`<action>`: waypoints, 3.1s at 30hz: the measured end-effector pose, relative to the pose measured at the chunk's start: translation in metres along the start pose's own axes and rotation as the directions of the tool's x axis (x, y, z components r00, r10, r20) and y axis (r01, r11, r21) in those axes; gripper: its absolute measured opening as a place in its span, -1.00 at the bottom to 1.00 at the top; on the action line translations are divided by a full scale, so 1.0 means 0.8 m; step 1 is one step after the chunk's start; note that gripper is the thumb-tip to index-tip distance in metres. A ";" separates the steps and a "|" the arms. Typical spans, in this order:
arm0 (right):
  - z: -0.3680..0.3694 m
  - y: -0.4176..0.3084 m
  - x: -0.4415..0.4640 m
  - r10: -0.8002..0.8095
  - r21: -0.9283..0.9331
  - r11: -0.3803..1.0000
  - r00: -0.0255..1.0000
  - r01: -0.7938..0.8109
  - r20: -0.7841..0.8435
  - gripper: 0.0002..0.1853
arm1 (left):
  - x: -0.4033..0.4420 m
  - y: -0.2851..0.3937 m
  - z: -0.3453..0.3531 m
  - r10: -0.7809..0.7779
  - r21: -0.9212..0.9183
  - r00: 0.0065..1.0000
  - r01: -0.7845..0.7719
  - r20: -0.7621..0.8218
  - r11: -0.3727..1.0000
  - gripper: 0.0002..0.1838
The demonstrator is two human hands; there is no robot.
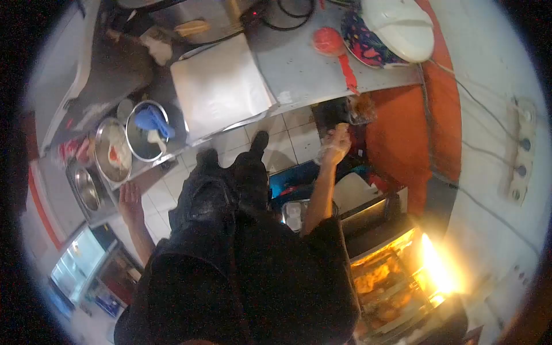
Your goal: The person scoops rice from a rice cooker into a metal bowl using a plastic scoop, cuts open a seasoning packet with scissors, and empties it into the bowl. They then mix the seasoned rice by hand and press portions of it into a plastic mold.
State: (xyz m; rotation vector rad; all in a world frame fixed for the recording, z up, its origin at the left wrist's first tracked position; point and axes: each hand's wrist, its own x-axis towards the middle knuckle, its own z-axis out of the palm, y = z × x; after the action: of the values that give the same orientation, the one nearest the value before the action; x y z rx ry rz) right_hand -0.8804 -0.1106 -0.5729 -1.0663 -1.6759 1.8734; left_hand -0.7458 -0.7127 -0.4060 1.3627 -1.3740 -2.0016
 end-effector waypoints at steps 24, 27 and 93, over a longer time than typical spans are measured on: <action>0.642 -0.009 -0.640 0.445 0.596 -0.075 -0.508 0.799 0.737 -0.51 | 0.174 -0.008 -0.092 0.070 -0.015 0.997 -0.070 -0.032 0.997 -0.29; 0.599 -0.007 -0.634 0.574 0.322 -0.083 -0.219 0.943 0.789 -0.44 | 0.173 0.008 -0.089 0.024 -0.116 0.999 -0.019 0.043 0.993 -0.33; 0.652 -0.069 -0.648 0.830 0.519 0.001 -0.290 0.855 0.476 -0.56 | 0.202 0.007 -0.106 0.219 0.322 0.974 -0.225 0.054 0.919 -0.45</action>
State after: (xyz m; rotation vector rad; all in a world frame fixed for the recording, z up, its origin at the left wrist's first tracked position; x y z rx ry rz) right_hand -0.9626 -0.8200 -0.3878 -1.4613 1.7750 0.3908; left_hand -0.7513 -0.8752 -0.4889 1.2509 -1.8432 -1.6942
